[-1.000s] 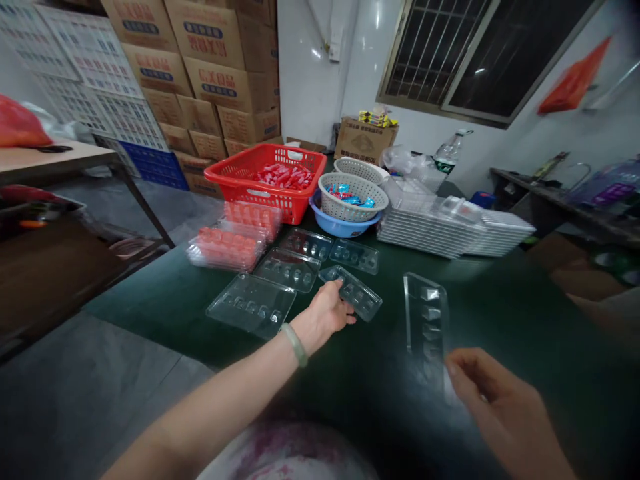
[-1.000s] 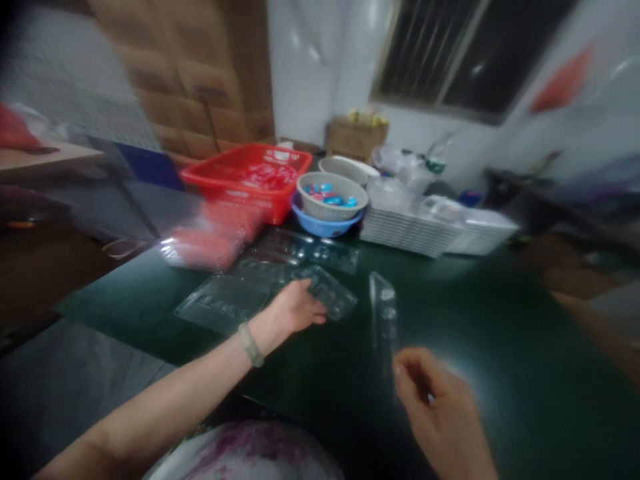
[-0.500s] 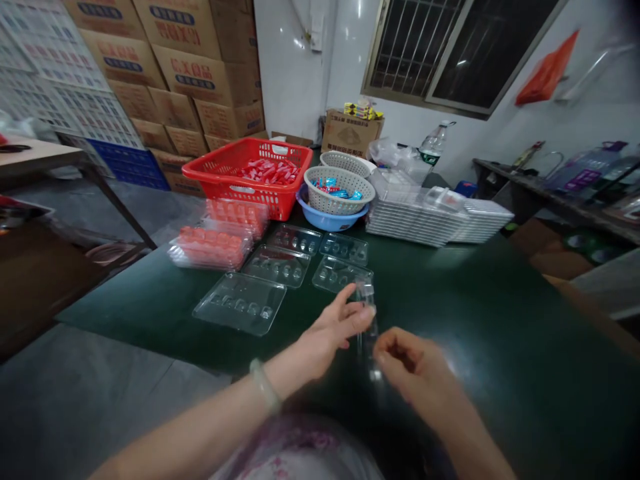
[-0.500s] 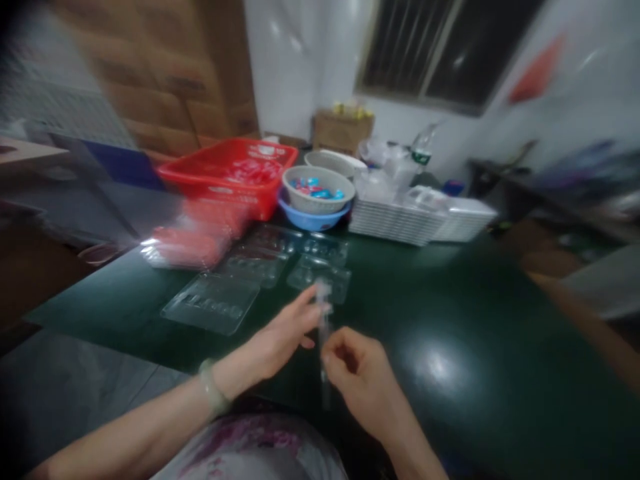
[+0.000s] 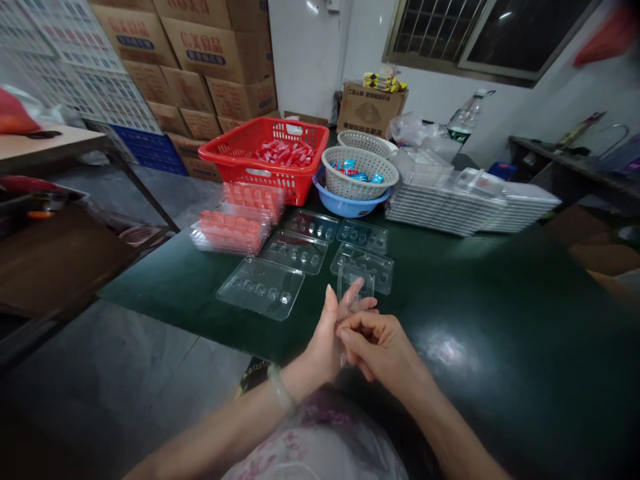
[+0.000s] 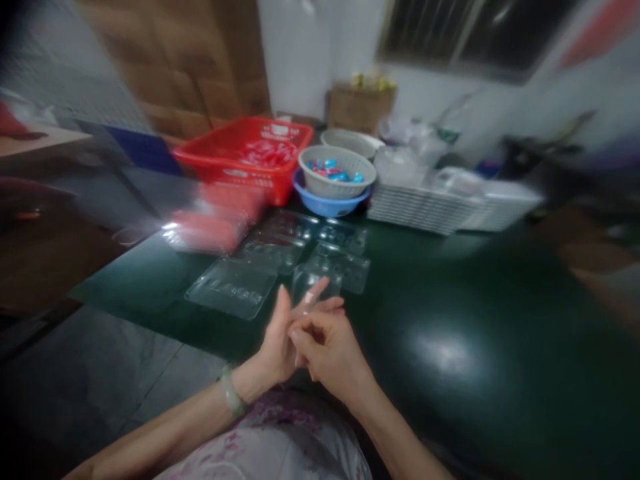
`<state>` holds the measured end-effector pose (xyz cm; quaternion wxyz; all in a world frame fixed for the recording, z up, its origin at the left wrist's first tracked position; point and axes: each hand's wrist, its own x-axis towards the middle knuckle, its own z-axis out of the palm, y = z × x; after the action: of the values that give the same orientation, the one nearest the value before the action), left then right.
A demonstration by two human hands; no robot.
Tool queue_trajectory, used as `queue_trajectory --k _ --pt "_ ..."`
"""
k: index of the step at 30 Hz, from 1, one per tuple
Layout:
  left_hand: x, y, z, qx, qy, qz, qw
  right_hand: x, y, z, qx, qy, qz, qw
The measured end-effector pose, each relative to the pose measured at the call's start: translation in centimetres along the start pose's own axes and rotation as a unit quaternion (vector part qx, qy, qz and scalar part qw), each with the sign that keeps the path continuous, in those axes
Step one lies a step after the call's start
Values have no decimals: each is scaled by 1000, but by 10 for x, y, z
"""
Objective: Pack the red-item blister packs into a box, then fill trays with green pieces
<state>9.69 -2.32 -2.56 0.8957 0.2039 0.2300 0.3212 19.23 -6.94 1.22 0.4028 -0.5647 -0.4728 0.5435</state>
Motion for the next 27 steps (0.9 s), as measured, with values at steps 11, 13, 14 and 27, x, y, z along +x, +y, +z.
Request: queue_trajectory --k 11,13,14,27 --pt "-8 2 -5 -24 9 30 999 7 4 6 15 -40 19 999" --pt "-8 2 -6 -35 3 36 999 6 2 7 6 -46 18 999" --pt "-8 2 -7 -40 2 37 999 6 2 7 2 -48 18 999" --pt "-9 1 -7 -41 92 89 991 9 1 16 -49 -33 -11 998"
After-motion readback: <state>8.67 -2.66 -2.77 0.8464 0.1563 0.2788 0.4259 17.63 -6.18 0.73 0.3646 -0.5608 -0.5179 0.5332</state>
